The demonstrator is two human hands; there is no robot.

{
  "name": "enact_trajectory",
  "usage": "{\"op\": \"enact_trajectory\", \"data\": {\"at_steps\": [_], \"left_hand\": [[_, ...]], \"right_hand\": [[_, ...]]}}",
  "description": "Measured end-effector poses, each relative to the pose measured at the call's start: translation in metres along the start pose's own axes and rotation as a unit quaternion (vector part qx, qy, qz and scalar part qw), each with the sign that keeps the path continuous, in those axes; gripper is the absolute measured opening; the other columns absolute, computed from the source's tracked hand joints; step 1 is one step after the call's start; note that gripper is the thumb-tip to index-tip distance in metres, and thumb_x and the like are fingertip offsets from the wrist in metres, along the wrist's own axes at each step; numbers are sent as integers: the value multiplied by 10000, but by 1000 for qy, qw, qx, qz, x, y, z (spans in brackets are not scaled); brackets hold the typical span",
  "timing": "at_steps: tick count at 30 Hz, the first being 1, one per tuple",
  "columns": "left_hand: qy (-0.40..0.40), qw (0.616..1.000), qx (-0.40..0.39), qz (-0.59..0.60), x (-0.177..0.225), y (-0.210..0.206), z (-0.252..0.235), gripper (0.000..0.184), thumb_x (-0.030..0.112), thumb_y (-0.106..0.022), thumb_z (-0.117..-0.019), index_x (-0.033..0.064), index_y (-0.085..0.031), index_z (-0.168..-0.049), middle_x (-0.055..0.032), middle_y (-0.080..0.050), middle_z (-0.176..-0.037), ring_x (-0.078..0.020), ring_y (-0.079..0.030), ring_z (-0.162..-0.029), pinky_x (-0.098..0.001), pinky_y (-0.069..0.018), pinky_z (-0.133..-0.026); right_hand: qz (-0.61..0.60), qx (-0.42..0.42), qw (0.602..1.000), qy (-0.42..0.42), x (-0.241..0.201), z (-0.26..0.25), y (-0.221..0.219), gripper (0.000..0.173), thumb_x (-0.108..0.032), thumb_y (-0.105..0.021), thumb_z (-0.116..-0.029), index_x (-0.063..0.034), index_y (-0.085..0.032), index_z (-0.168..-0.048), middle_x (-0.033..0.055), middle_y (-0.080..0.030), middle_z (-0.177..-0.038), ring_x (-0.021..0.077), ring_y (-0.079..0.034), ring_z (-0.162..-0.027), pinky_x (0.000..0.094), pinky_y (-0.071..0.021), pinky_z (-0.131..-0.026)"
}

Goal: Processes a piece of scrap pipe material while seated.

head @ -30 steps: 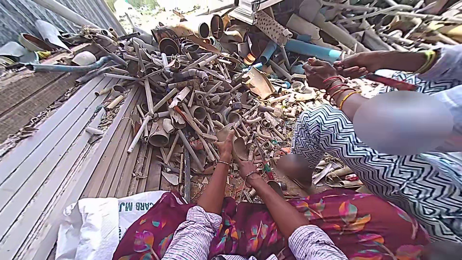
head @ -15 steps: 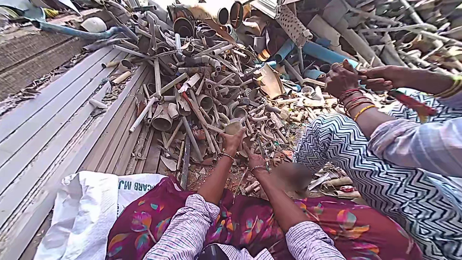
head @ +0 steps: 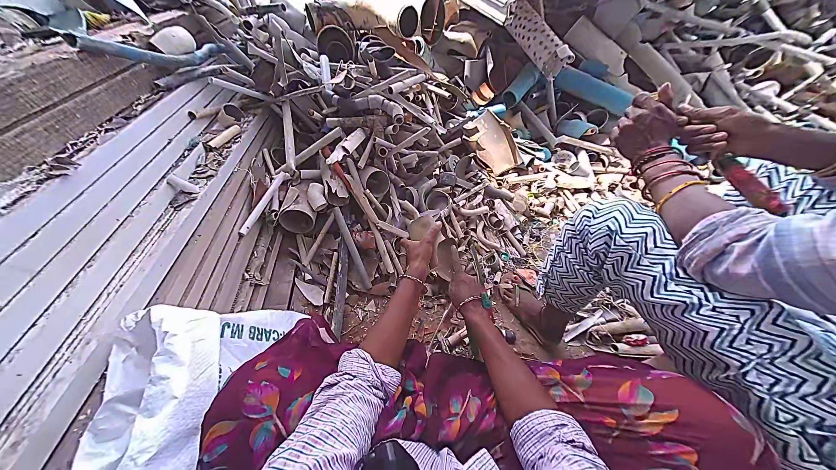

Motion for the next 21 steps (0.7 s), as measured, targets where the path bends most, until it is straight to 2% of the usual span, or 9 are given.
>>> {"op": "enact_trajectory", "data": {"at_steps": [1, 3, 6, 8, 11, 15, 18, 19, 21], "left_hand": [[-4, 1000, 0, 4, 0, 0, -1, 1026, 480, -790, -884, 20, -185, -1574, -308, -485, -1422, -403, -559, -1213, -552, -484, -998], [-18, 1000, -9, -8, -1, -5, 0, 1020, 470, -805, -870, 30, -206, -1568, -302, -501, -1409, -400, -566, -1207, -556, -488, -994], [-29, 999, -5, -13, -2, -4, 0, 1035, 492, -795, -871, 31, -192, -1576, -309, -480, -1433, -411, -540, -1239, -552, -467, -1018], [-71, 997, 19, -13, 7, 1, -1, 1067, 487, -798, -869, 44, -151, -1593, -313, -473, -1450, -426, -537, -1259, -565, -466, -1027], [-164, 984, 62, -22, 23, 9, 7, 1111, 453, -842, -833, 48, -128, -1582, -305, -512, -1395, -418, -572, -1203, -583, -493, -982], [-228, 972, 50, -1, 37, 5, 12, 1054, 386, -850, -835, 29, -165, -1552, -286, -544, -1333, -376, -597, -1155, -556, -508, -956], [-193, 980, 3, 52, 29, 6, 9, 972, 386, -767, -912, 53, -138, -1574, -250, -511, -1398, -319, -573, -1194, -503, -497, -994], [-176, 982, -11, 65, 27, 5, 8, 909, 409, -721, -941, 59, -165, -1569, -242, -509, -1405, -309, -569, -1197, -492, -495, -995], [-156, 984, -43, 70, 28, 4, 11, 817, 450, -628, -994, 65, -199, -1573, -234, -495, -1436, -300, -551, -1222, -479, -481, -1014]], "right_hand": [[10, 4, 1000, -9, 8, -3, 0, 659, -46, -406, -1049, -162, -183, -1658, 276, -625, -1348, 448, -606, -1251, 564, -448, -1059], [31, -67, 997, 10, 10, -1, -2, 716, -45, -458, -1038, -196, -147, -1665, 295, -599, -1367, 469, -575, -1278, 580, -429, -1074], [-27, -107, 990, 82, -8, 6, -12, 661, -60, -454, -1058, -119, -173, -1653, 311, -612, -1333, 471, -598, -1243, 586, -432, -1073], [-16, -71, 994, 84, -17, 10, -5, 659, -60, -439, -1056, -152, -185, -1657, 287, -635, -1318, 465, -611, -1226, 591, -443, -1054], [8, -11, 999, 48, -12, 14, 1, 641, -76, -353, -1081, -182, -119, -1668, 284, -664, -1268, 461, -642, -1181, 572, -467, -1023], [-89, 96, 990, 50, -10, 19, 5, 623, -82, -368, -1086, -69, -110, -1653, 292, -696, -1172, 443, -676, -1113, 536, -477, -1021], [-180, 201, 954, 130, -7, 18, -6, 607, -30, -407, -1057, 50, -178, -1613, 291, -713, -971, 436, -704, -899, 544, -535, -901], [-174, 181, 958, 136, -3, 16, -11, 594, -36, -400, -1060, 57, -192, -1609, 301, -711, -996, 447, -703, -922, 551, -533, -912], [-103, 42, 988, 108, 6, 12, -14, 593, -99, -333, -1099, -43, -115, -1648, 316, -665, -1215, 468, -653, -1138, 561, -462, -1040]]}}
Point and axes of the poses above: each hand's wrist, its own z-axis away from the middle knuckle, its own y-axis out of the back of the hand, x = y × z, the point moved 3 cm from there along -z, towards the middle knuckle
